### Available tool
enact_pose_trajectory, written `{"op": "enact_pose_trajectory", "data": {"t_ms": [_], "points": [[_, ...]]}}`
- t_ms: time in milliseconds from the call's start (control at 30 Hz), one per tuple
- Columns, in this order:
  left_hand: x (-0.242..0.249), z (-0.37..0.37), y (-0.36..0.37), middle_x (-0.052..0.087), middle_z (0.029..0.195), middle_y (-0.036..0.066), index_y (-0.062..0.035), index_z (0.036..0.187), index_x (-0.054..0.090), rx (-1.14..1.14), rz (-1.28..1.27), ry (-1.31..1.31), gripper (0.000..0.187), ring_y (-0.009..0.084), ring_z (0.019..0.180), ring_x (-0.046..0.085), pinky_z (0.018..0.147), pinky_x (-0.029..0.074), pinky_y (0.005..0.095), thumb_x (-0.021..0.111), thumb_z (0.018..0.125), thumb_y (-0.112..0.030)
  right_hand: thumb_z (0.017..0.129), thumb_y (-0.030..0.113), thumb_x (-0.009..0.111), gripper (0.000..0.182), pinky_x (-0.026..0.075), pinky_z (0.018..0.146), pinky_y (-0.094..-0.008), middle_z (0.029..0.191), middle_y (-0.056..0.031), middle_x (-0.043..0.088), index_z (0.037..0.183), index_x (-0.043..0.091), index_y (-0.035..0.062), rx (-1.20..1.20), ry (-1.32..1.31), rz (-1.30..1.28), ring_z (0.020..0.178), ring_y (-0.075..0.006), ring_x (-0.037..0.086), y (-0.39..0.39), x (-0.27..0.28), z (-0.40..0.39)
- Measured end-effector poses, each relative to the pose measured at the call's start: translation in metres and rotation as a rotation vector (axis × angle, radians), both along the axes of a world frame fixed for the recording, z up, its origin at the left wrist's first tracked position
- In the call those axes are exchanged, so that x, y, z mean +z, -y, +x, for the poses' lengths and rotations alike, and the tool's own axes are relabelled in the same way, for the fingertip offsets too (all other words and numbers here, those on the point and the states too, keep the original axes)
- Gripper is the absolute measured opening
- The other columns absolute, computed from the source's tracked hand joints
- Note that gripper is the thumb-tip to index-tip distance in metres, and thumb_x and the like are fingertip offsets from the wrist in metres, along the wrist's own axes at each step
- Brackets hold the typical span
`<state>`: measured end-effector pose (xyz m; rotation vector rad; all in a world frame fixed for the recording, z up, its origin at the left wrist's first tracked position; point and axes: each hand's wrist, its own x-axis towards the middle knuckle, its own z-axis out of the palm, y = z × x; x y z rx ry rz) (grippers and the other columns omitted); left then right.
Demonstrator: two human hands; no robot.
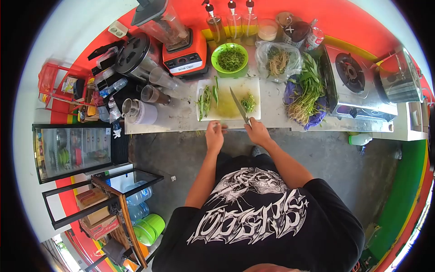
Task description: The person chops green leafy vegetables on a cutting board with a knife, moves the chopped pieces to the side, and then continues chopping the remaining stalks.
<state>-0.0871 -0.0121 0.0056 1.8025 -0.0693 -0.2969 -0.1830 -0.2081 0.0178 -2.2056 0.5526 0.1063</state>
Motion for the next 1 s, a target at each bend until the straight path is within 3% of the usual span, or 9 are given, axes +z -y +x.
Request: {"op": "enact_pose_trajectory", "data": {"t_ms": [67,133,200,233,333,500,667,867,1000], "points": [[0.021,0.000,0.012,0.073,0.094,0.012,0.0012,0.109,0.060,-0.182,0.050,-0.239,0.014,0.0184,0.081,0.071,0.072,0.056,0.0311,0.054,0.104,-0.010,0.097,0.029,0.059,0.033,0.049,0.079,-0.0615,0.087,-0.0321,0.068,0.109,0.052,-0.0005,-0.022,0.056,0.012,0.087,-0.0522,0.065,0.001,0.012,0.003],[0.003,0.007,0.023,0.074,0.094,0.014,0.0016,0.106,0.065,-0.178,0.007,-0.094,0.015,0.0234,0.084,0.072,0.077,0.056,0.0348,0.059,0.100,-0.010,0.097,0.029,0.059,0.034,0.049,0.079,-0.0602,0.087,-0.0322,0.067,0.109,0.054,-0.0018,-0.045,0.067,-0.008,0.086,-0.0522,0.064,0.003,0.014,0.007],[0.002,0.022,0.032,0.075,0.097,0.018,0.0016,0.100,0.071,-0.315,0.225,0.166,0.015,0.0296,0.089,0.073,0.084,0.055,0.0388,0.064,0.094,-0.011,0.097,0.030,0.059,0.035,0.048,0.079,-0.0589,0.088,-0.0323,0.067,0.108,0.055,-0.0030,-0.065,0.081,-0.029,0.086,-0.0521,0.064,0.006,0.016,0.014],[0.010,0.028,0.038,0.074,0.098,0.018,0.0009,0.097,0.073,-0.342,0.199,0.100,0.015,0.0338,0.095,0.072,0.088,0.054,0.0403,0.069,0.088,-0.011,0.097,0.030,0.060,0.035,0.048,0.079,-0.0588,0.088,-0.0327,0.067,0.107,0.056,-0.0034,-0.078,0.095,-0.027,0.087,-0.0521,0.064,0.008,0.019,0.017],[0.021,0.047,0.043,0.074,0.097,0.018,-0.0004,0.095,0.074,-0.497,0.275,0.314,0.014,0.0340,0.096,0.071,0.088,0.054,0.0411,0.069,0.085,-0.008,0.096,0.030,0.060,0.032,0.050,0.079,-0.0595,0.087,-0.0312,0.068,0.102,0.058,-0.0016,-0.139,0.085,-0.047,0.085,-0.0526,0.065,-0.001,0.029,0.027],[0.011,0.072,0.055,0.075,0.092,0.016,-0.0030,0.094,0.073,-0.479,0.201,0.340,0.012,0.0357,0.093,0.070,0.085,0.053,0.0435,0.070,0.082,-0.005,0.098,0.030,0.058,0.032,0.051,0.081,-0.0604,0.091,-0.0321,0.069,0.107,0.055,-0.0007,-0.148,0.093,-0.162,0.087,-0.0521,0.066,-0.021,0.029,0.044],[0.003,0.062,0.053,0.068,0.091,0.009,-0.0089,0.094,0.075,-0.368,0.454,0.694,0.013,0.0336,0.093,0.063,0.084,0.049,0.0453,0.074,0.081,-0.011,0.100,0.034,0.054,0.035,0.051,0.081,-0.0602,0.093,-0.0305,0.069,0.112,0.051,0.0008,-0.160,-0.073,-0.186,0.089,-0.0506,0.066,-0.044,0.027,0.042],[0.011,0.060,0.049,0.064,0.099,0.005,-0.0110,0.091,0.074,-0.429,0.491,0.763,0.008,0.0301,0.103,0.057,0.089,0.044,0.0451,0.069,0.084,-0.014,0.100,0.033,0.054,0.034,0.052,0.081,-0.0589,0.092,-0.0288,0.070,0.111,0.053,0.0006,-0.142,-0.172,-0.286,0.089,-0.0486,0.069,-0.053,0.032,0.044],[0.012,0.061,0.043,0.063,0.099,0.006,-0.0115,0.093,0.073,-0.498,0.527,0.779,0.010,0.0308,0.102,0.056,0.088,0.044,0.0454,0.067,0.086,-0.015,0.099,0.025,0.053,0.030,0.055,0.083,-0.0558,0.097,-0.0295,0.071,0.112,0.053,-0.0015,-0.128,-0.277,-0.369,0.093,-0.0461,0.071,-0.061,0.040,0.049]]}}
